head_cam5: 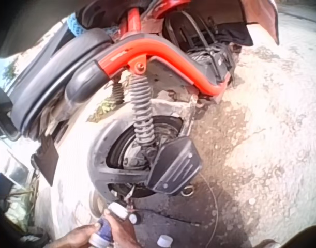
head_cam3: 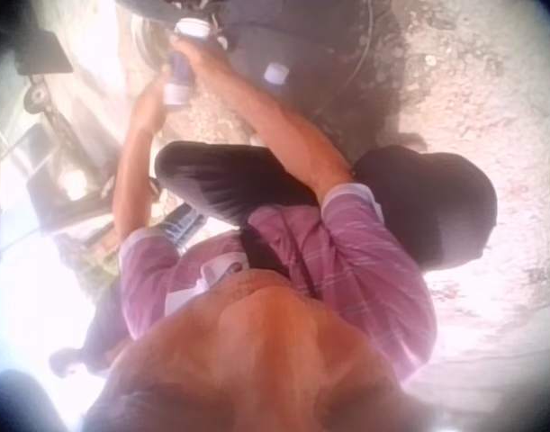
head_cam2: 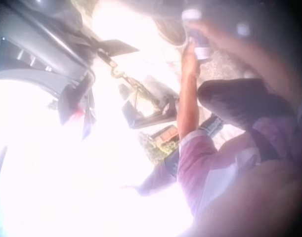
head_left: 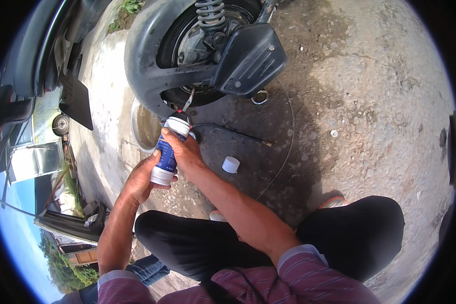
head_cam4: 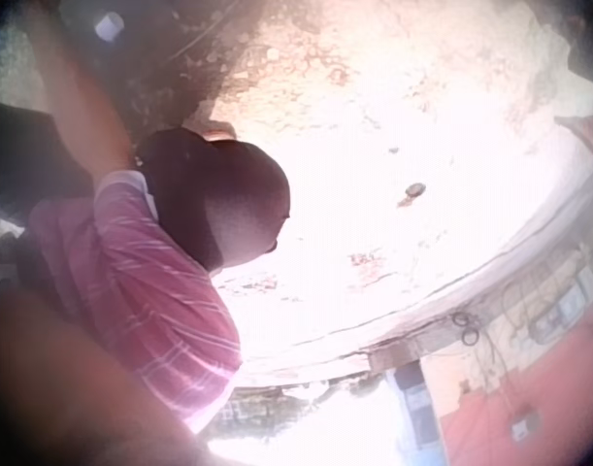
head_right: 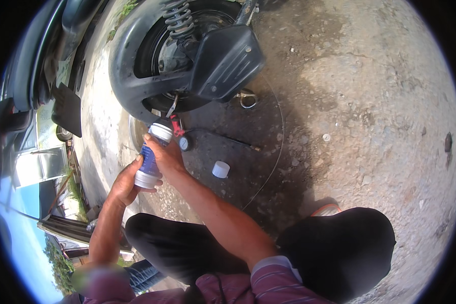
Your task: The person squats beside a motorcycle and applies a spray lubricant to the rear brake assembly. They then use a tire inflator to pressurize the rear tire, repeatedly attaching and detaching the inflator nozzle. Finally, they stand and walk through the workshop area.
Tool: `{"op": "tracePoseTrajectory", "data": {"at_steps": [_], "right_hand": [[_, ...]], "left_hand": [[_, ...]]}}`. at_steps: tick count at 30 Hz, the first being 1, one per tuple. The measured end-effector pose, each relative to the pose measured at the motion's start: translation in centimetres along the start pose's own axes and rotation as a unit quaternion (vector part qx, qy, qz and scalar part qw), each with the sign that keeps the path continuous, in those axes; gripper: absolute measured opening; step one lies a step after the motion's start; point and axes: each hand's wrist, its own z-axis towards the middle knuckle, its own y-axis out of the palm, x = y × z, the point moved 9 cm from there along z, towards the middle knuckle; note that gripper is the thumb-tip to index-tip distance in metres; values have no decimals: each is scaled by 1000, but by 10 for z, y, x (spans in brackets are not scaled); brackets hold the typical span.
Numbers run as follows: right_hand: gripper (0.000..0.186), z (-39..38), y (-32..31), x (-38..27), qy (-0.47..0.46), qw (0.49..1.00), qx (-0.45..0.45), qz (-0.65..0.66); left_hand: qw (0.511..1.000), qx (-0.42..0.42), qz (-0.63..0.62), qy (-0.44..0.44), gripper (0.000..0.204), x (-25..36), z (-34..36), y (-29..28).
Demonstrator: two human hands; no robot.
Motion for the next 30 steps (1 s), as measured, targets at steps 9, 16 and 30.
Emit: {"op": "tracePoseTrajectory", "data": {"at_steps": [9,16,30], "right_hand": [[57,3,-10,10,16,999,-20,-20],[49,7,-13,19,20,999,-14,32],[47,6,-12,19,85,992,-46,77]], "left_hand": [[998,-20,-38,53,71,-2,7,12],[996,-15,-52,72,68,-6,13,13],[996,-20,-27,85,52,-2,15,17]]}}
